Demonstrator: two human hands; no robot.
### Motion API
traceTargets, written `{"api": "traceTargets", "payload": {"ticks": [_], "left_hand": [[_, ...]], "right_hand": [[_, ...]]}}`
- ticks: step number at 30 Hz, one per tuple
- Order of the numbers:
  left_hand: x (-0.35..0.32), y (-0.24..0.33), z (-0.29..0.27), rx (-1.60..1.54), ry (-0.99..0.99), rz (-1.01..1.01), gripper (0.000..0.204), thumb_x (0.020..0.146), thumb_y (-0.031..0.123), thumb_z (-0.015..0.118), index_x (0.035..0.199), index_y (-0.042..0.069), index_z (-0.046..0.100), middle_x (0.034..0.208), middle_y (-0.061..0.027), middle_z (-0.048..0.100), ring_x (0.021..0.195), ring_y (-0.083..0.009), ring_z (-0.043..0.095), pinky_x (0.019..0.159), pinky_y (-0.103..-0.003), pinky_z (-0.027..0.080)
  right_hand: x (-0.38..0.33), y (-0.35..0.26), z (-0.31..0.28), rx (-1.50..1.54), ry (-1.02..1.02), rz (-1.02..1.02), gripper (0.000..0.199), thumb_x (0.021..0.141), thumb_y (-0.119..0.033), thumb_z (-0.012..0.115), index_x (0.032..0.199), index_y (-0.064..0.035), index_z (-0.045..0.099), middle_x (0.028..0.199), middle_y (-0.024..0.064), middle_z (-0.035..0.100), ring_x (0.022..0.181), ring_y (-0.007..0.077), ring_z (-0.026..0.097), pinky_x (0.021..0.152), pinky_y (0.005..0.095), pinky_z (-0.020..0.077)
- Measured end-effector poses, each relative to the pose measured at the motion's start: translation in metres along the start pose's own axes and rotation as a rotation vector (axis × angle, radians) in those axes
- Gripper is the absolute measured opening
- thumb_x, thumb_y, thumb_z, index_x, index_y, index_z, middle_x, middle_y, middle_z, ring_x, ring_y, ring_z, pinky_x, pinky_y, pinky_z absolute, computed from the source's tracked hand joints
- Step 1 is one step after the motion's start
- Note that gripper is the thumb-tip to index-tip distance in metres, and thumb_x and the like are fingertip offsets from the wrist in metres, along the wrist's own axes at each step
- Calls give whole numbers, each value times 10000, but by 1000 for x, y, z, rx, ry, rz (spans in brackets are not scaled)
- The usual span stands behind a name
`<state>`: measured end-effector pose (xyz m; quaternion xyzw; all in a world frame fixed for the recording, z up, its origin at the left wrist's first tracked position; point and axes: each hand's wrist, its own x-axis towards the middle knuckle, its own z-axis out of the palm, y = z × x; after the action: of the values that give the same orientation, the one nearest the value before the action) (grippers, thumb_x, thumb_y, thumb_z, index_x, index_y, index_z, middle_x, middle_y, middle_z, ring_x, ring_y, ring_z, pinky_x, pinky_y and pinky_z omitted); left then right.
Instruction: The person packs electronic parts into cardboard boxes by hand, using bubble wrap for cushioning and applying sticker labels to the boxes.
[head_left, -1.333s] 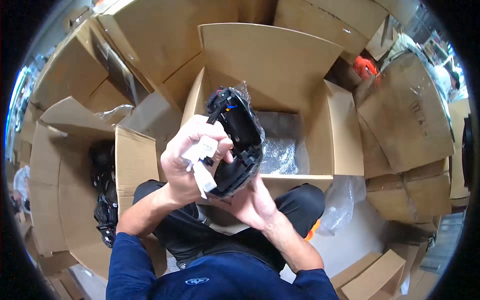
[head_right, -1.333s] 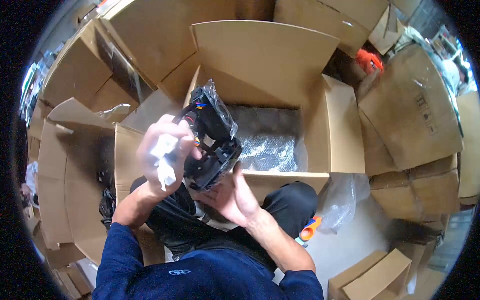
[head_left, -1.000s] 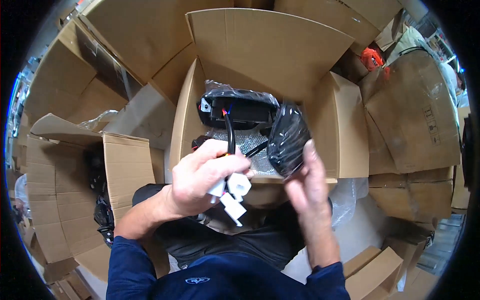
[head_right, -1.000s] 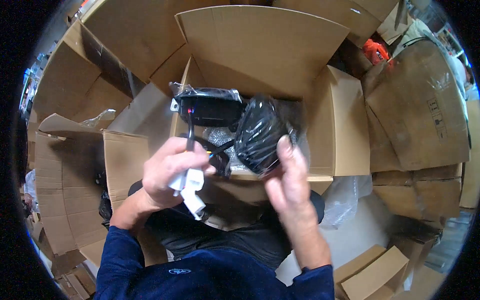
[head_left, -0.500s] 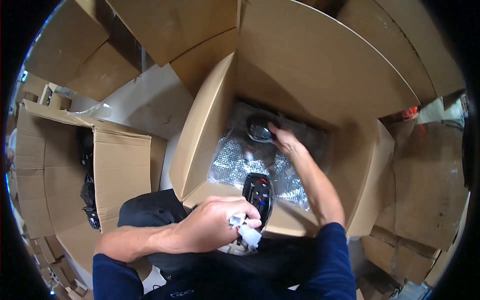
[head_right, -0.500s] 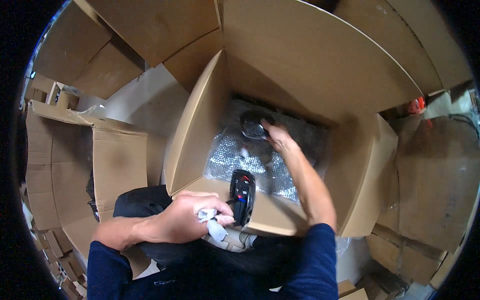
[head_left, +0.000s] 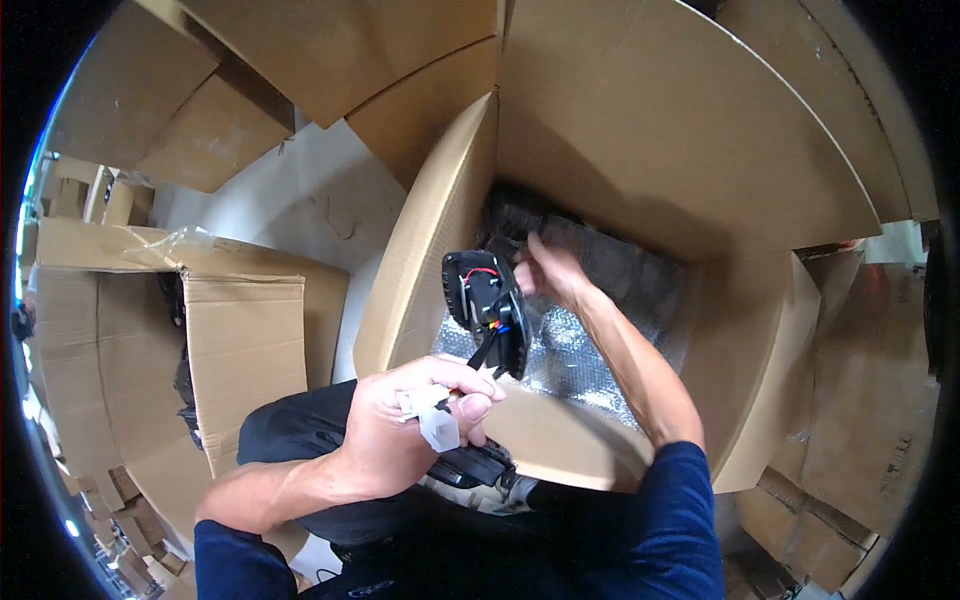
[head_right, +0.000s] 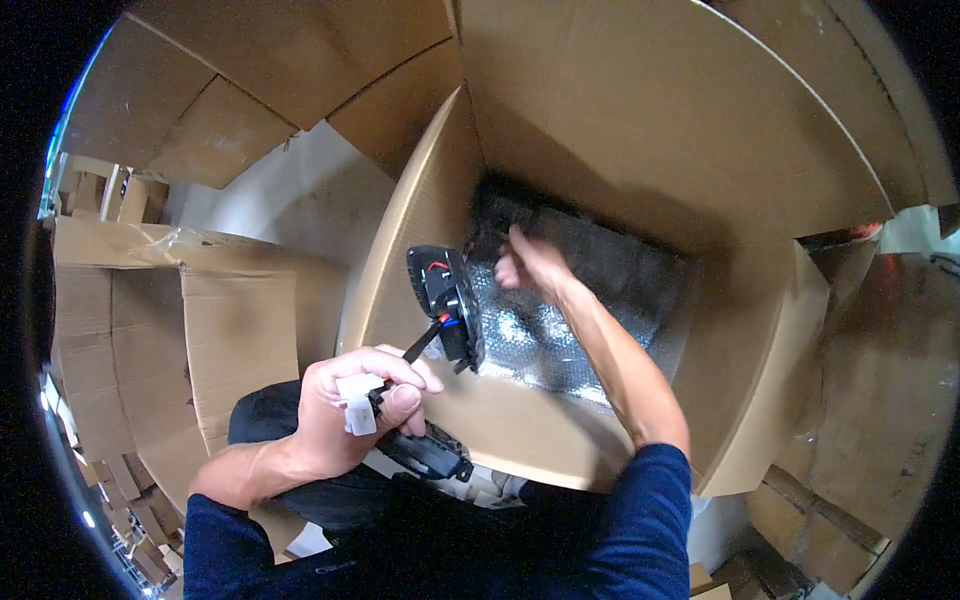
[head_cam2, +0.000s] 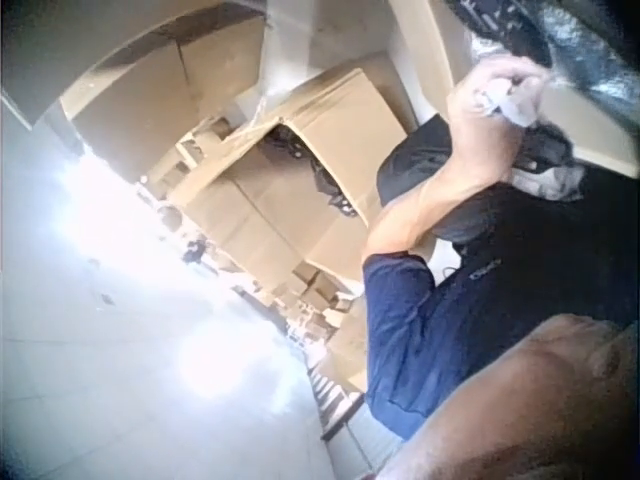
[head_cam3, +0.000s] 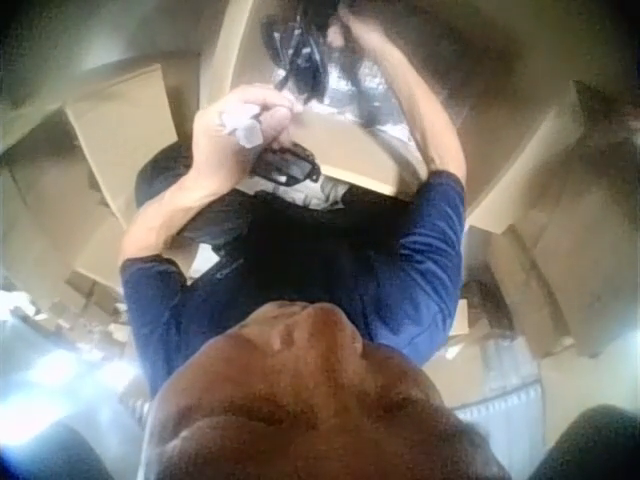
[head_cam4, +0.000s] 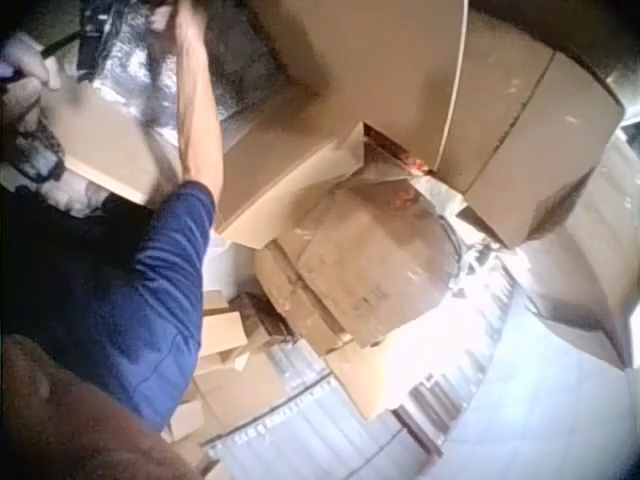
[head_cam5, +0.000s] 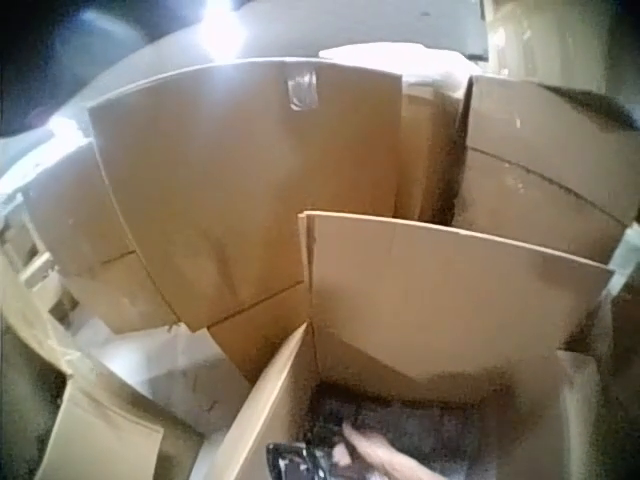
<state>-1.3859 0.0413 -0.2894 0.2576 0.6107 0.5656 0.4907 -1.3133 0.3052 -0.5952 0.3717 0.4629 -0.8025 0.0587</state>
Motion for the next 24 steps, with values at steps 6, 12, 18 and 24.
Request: {"api": "traceTargets", "payload": {"ticks": [6,12,18,24], "left_hand": [[-6,0,9,63,-194,4,175,942,35,692,1116,33,708,932,-61,714,812,-135,690,699,-249,555],[-10,15,19,-4,-148,-345,532,1011,-7,527,1505,-64,337,1272,-183,646,665,-133,677,557,-232,554],[0,10,18,-8,-218,-312,532,1070,84,444,1537,-78,248,1261,-160,658,627,-126,654,512,-225,506],[9,8,9,-281,82,-61,471,1088,149,444,1488,-74,334,1301,-197,619,687,-158,679,579,-238,546]], "right_hand": [[-175,-34,79,762,-485,196,985,845,-820,465,1459,-50,487,1342,244,582,1206,401,602,1117,550,434],[-142,-31,-1,494,30,-271,490,961,-255,712,1327,15,529,1208,115,679,1013,190,692,907,368,600],[-11,38,-134,76,620,-242,514,899,-304,780,1287,-14,608,1229,104,678,1101,252,631,914,416,485],[34,53,-105,-637,849,-164,607,867,-424,763,1212,62,653,1207,258,679,1081,385,646,928,429,496]]}}
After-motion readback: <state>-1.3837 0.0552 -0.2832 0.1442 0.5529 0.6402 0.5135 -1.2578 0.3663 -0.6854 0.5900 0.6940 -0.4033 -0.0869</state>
